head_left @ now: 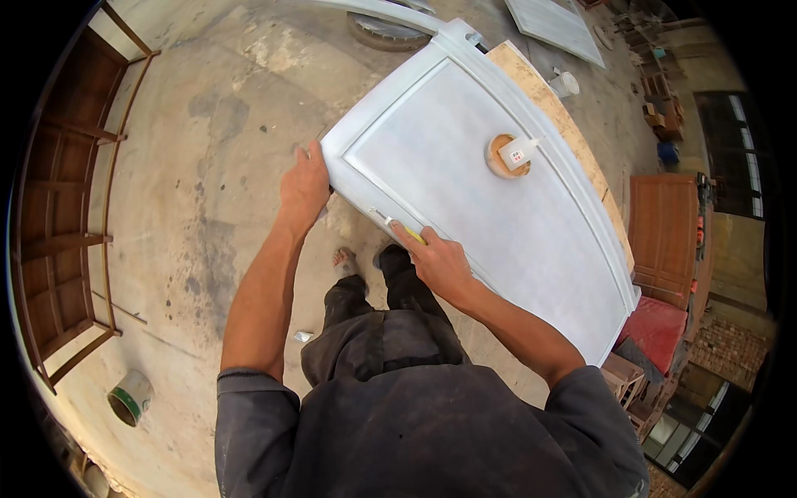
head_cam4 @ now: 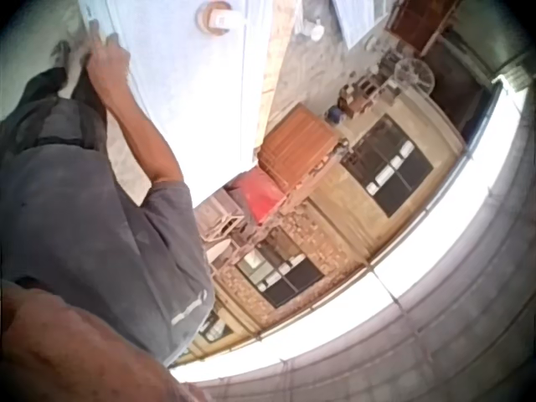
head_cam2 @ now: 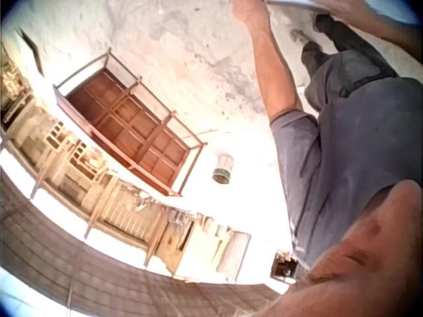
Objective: The person applies a white adhesive from a bottle onto the edges of a white door panel and a long white strip. They use a yellow utility knife to spread the glue along the seams and a blue cloth to wipe the surfaces.
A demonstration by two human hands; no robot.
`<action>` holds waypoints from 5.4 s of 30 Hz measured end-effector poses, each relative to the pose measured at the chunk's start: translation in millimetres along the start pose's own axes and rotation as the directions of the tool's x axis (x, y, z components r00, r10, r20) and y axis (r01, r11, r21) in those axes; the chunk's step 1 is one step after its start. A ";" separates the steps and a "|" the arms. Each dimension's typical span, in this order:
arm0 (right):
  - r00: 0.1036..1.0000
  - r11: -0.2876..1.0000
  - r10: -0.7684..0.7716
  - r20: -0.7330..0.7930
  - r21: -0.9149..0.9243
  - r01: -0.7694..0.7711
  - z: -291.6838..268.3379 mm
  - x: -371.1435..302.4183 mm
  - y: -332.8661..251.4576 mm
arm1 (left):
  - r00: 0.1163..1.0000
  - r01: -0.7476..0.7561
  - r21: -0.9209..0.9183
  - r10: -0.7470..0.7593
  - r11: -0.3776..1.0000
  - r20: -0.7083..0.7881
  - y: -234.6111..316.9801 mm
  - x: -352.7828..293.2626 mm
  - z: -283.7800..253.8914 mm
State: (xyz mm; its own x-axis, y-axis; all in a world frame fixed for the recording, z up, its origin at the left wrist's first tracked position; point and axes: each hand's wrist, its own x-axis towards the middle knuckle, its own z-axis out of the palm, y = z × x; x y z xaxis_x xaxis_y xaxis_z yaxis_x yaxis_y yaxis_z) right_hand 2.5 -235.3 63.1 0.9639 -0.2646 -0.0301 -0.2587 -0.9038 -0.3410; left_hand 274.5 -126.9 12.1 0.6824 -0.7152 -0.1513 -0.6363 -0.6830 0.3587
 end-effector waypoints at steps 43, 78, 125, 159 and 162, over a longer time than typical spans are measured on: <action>0.999 0.999 -0.034 -0.018 -0.015 0.034 8.3 16.9 1.6 | 0.999 0.041 0.036 -0.041 0.999 0.016 7.8 -1.8 -3.3; 0.997 0.999 -0.050 -0.052 -0.010 0.050 12.0 52.8 -12.6 | 1.000 -0.013 0.014 0.013 1.000 0.007 -1.0 0.5 1.7; 0.995 0.997 -0.083 -0.060 -0.009 0.083 21.7 85.0 -16.0 | 0.999 0.015 -0.002 -0.015 1.000 0.045 1.9 0.6 0.7; 0.998 0.999 0.051 -0.027 0.019 -0.050 -11.8 -33.1 4.1 | 0.999 -0.015 0.064 0.011 0.998 0.053 -2.6 2.1 4.6; 0.999 0.999 0.032 -0.028 -0.001 -0.032 -8.7 -36.8 6.1 | 0.998 -0.007 0.041 0.004 0.999 0.057 -5.4 3.5 3.1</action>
State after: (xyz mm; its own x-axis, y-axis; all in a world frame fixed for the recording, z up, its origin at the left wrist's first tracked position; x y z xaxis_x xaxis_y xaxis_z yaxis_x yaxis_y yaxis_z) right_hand -35.1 -234.0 70.3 0.9530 -0.3026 -0.0142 -0.2893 -0.8952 -0.3389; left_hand 279.2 -126.2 6.8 0.6581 -0.7254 -0.2018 -0.6550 -0.6837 0.3216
